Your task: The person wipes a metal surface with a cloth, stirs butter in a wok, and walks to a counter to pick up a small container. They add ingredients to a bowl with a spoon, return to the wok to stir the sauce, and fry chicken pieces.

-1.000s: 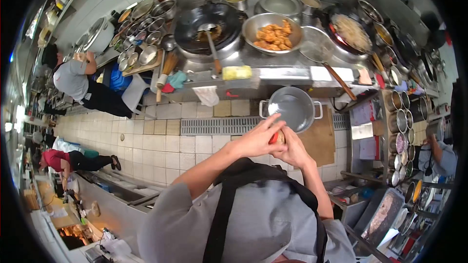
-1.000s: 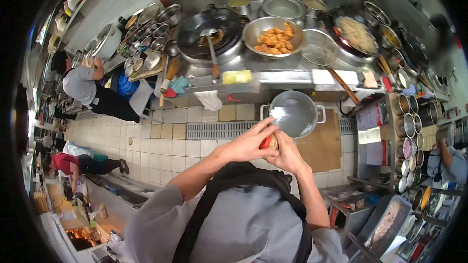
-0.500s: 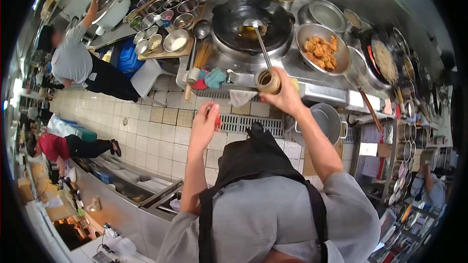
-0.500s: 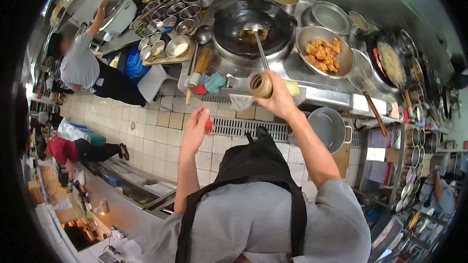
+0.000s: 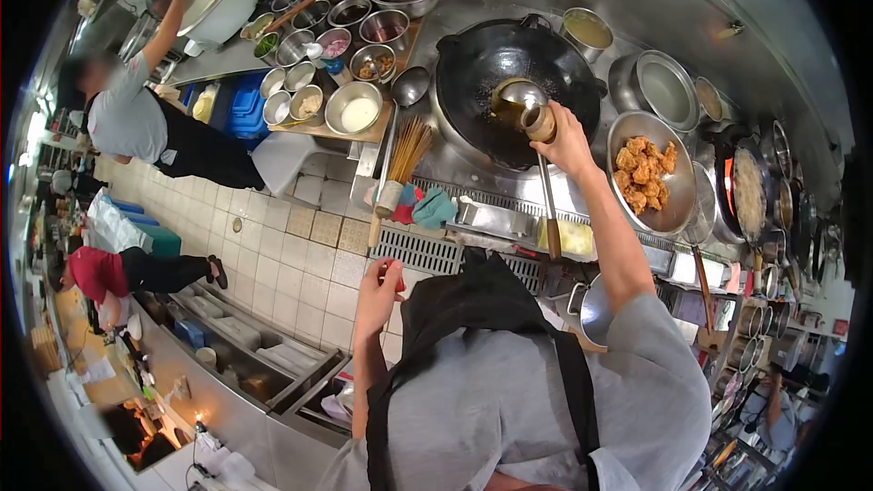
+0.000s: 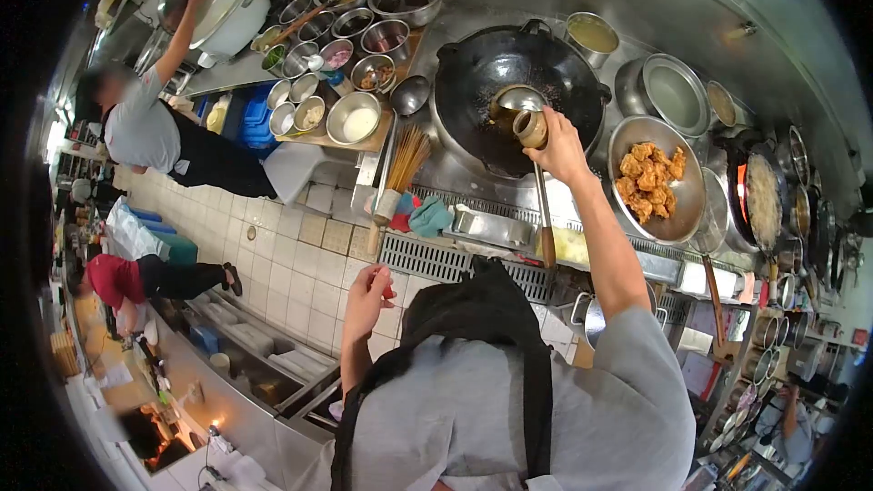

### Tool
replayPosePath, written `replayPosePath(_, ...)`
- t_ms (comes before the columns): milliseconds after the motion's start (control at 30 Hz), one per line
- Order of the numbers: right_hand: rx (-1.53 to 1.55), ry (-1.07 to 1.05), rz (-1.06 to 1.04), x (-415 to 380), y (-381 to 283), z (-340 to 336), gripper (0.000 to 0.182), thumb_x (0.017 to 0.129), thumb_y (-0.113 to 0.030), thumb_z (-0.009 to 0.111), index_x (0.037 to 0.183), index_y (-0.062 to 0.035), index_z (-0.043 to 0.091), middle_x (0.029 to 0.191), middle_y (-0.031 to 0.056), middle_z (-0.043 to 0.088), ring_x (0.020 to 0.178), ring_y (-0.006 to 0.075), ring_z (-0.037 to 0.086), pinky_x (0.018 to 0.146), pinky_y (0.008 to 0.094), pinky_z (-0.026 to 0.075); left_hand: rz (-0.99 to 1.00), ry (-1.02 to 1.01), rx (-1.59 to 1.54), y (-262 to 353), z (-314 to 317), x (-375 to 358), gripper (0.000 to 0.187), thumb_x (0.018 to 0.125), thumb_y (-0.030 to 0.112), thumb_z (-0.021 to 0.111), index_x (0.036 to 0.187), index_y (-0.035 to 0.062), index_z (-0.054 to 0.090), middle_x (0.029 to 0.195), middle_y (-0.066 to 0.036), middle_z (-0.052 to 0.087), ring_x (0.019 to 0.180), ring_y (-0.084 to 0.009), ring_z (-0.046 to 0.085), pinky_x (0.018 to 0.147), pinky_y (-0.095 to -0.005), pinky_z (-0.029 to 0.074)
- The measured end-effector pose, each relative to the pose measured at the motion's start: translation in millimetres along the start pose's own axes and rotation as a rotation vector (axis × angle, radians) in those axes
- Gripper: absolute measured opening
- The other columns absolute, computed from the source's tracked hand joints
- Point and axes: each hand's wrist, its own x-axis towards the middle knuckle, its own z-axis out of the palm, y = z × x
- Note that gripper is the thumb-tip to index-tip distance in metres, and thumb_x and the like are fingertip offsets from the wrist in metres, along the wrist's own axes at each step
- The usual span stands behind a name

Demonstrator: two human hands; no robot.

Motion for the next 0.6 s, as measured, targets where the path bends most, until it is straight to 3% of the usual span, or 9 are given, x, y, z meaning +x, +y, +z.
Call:
replayPosePath(133,0.011,-0.018,0.061,25.7,-6.2,4.8,0.094,0.071,-0.022,0.090,0.148,0.0003,0.041,0.136,0.0232,0.056,0.127,0.0431,0.054,0.110,0.0483,0.043,0.036,0.032,-0.030,31.5,-7.2,37.8,0.046,0.102,0.036,0.066,0.128,-0.0019,0.060,0.095,-0.005,0.063,0.078,-0.0105,0.061,0.063,-0.0259,0.054)
replayPosePath(233,-0.032,0.086,0.019,40.1,-18.5,4.2,0.092,0.071,-0.022,0.091,0.146,0.0001,0.043,0.134,0.0230,0.057,0.126,0.0425,0.055,0.109,0.0482,0.044,0.039,0.006,-0.052,41.5,-16.7,67.3,0.045,0.102,0.036,0.066,0.128,-0.0010,0.062,0.096,-0.005,0.063,0.079,-0.0102,0.061,0.063,-0.0259,0.054)
replayPosePath(333,-0.104,-0.091,0.127,40.7,-2.5,21.4,0.091,0.070,-0.022,0.091,0.145,-0.0004,0.044,0.134,0.0223,0.058,0.127,0.0415,0.055,0.109,0.0483,0.044,0.076,-0.073,-0.009,57.1,-28.8,92.1,0.044,0.102,0.036,0.067,0.127,-0.0005,0.063,0.096,-0.005,0.063,0.080,-0.0101,0.061,0.063,-0.0261,0.054)
replayPosePath(467,-0.145,-0.104,0.218,42.1,-10.8,21.0,0.092,0.070,-0.022,0.091,0.146,-0.0006,0.043,0.133,0.0223,0.058,0.128,0.0410,0.054,0.109,0.0493,0.044,0.126,-0.122,0.070,69.4,-54.1,121.6,0.044,0.101,0.035,0.069,0.127,0.0007,0.063,0.095,-0.005,0.064,0.079,-0.0106,0.061,0.061,-0.0264,0.054)
replayPosePath(567,-0.152,0.063,0.151,43.6,-28.6,16.0,0.093,0.070,-0.024,0.090,0.146,-0.0003,0.043,0.134,0.0226,0.057,0.129,0.0412,0.054,0.109,0.0499,0.044,0.154,-0.130,0.101,81.1,-75.3,140.1,0.045,0.100,0.036,0.070,0.128,0.0006,0.063,0.094,-0.005,0.064,0.079,-0.0103,0.061,0.061,-0.0268,0.054)
replayPosePath(600,-0.178,0.011,0.193,42.9,-25.9,18.5,0.094,0.070,-0.024,0.090,0.147,-0.0002,0.042,0.135,0.0226,0.057,0.129,0.0411,0.054,0.109,0.0500,0.044,0.162,-0.136,0.110,85.3,-81.3,142.5,0.045,0.100,0.036,0.070,0.128,0.0006,0.062,0.094,-0.005,0.064,0.079,-0.0103,0.061,0.061,-0.0269,0.054)
